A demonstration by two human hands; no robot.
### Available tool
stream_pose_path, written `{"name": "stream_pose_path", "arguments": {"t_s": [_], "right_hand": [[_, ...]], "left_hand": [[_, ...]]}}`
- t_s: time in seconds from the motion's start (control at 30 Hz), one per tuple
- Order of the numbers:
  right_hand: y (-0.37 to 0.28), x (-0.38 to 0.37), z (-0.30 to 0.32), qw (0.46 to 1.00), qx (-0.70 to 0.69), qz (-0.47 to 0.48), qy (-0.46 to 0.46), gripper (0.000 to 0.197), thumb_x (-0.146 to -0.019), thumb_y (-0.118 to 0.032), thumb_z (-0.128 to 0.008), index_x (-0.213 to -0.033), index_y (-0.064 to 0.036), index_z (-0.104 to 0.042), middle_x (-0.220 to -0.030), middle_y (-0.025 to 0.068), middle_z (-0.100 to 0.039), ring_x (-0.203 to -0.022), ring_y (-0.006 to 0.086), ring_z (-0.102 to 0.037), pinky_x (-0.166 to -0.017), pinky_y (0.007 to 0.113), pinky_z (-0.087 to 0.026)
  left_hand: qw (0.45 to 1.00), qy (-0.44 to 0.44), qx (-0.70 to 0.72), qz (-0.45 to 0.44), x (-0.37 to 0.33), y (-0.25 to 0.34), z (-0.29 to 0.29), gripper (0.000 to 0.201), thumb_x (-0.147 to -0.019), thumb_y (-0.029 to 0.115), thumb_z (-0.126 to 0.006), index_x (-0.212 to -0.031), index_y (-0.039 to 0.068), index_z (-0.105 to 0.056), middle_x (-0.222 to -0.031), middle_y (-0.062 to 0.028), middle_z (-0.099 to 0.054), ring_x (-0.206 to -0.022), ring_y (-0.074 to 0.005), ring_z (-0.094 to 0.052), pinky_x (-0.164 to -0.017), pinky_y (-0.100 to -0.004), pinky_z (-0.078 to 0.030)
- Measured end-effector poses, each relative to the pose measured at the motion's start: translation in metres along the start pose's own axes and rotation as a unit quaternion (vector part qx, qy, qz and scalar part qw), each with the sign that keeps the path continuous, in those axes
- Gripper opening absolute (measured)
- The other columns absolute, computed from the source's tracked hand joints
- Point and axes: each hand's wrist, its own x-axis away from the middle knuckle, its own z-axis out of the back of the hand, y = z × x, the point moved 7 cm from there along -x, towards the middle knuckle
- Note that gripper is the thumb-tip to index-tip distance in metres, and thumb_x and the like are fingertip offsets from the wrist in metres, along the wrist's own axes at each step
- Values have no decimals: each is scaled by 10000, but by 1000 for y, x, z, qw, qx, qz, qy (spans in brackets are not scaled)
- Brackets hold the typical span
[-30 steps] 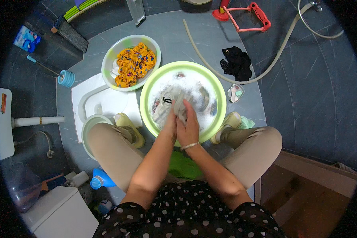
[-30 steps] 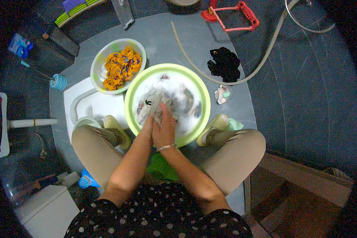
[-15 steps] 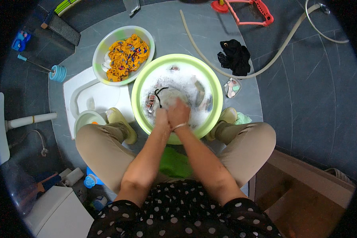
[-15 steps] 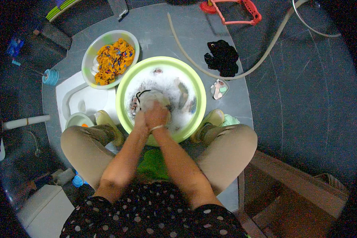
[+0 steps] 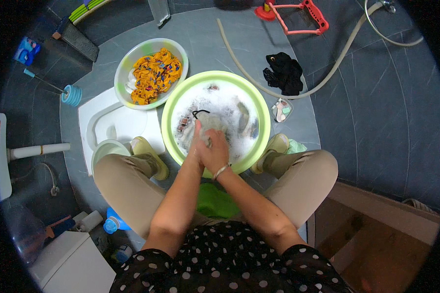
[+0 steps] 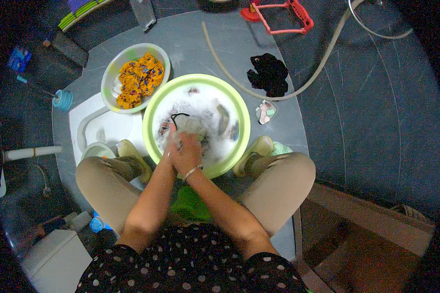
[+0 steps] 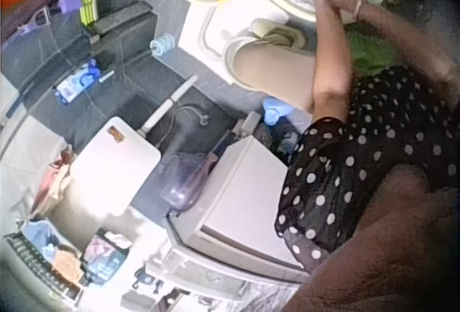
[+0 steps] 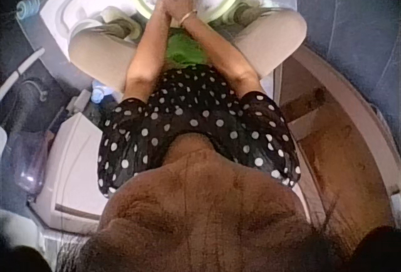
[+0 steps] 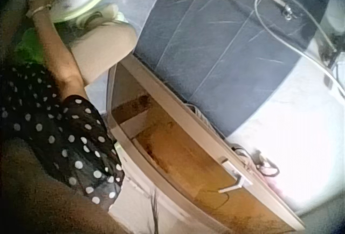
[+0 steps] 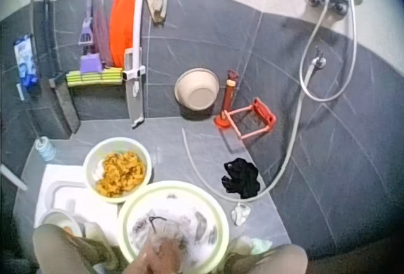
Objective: The person washes several items of clothing by hand in a basin of soapy water. They rub and scrub a yellow patterned garment, then rinse and wring it before moving on to a white garment, repeating the scrubbing and wringing actions.
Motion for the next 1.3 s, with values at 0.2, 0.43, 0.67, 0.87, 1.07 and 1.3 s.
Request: {"name": "stream_pose_path", "arguments": {"t_s": [0.2, 0.43, 0.67, 0.87, 1.07, 1.3], "right_hand": [[-50, 31, 7, 985, -32, 79, -152, 225, -716, -230, -597, -861, -59, -572, -950, 173, -552, -952, 359, -527, -797, 463, -448], [-9, -18, -35, 987, 83, 112, -78, 158, -760, -214, -577, -781, -58, -596, -761, 153, -576, -674, 356, -577, -624, 444, -480], [86, -64, -17, 987, 61, -145, -16, 200, -792, -232, -556, -818, -34, -566, -724, 146, -588, -651, 339, -556, -639, 394, -474], [128, -50, -25, 936, -205, -280, -64, 422, -729, -266, -625, -1087, -49, -568, -973, 165, -623, -880, 311, -595, -784, 376, -477], [2, -4, -7, 980, -137, -75, -125, 326, -691, -132, -627, -1011, -71, -622, -918, 106, -611, -838, 226, -579, -763, 340, -464], [-62, 18, 10, 980, -62, 109, -153, 179, -683, -144, -616, -850, -78, -627, -854, 135, -600, -854, 351, -554, -785, 414, -443]], "left_hand": [[993, 10, -103, -56, -8, 25, 31, 512, -860, 618, -458, -987, 145, -606, -778, -27, -598, -573, -162, -508, -498, -295, -430], [982, 78, -79, -150, -43, 23, 91, 322, -900, 324, -502, -1029, 35, -556, -823, -49, -590, -709, -207, -582, -607, -346, -493], [964, 206, -62, -154, 4, 13, 23, 362, -925, 360, -482, -1039, 20, -537, -1004, -118, -605, -845, -279, -599, -674, -440, -496], [988, 100, -58, -99, -5, 2, 27, 659, -889, 535, -473, -1306, 28, -411, -1302, -160, -475, -1167, -303, -479, -966, -469, -394], [995, 68, -39, -61, 16, 25, 11, 781, -827, 702, -392, -1269, 63, -472, -1229, -125, -536, -1098, -294, -534, -936, -417, -435], [996, -50, 29, -72, 18, 27, -12, 544, -894, 516, -475, -1158, 48, -556, -1080, -128, -606, -954, -254, -589, -841, -387, -482]]}}
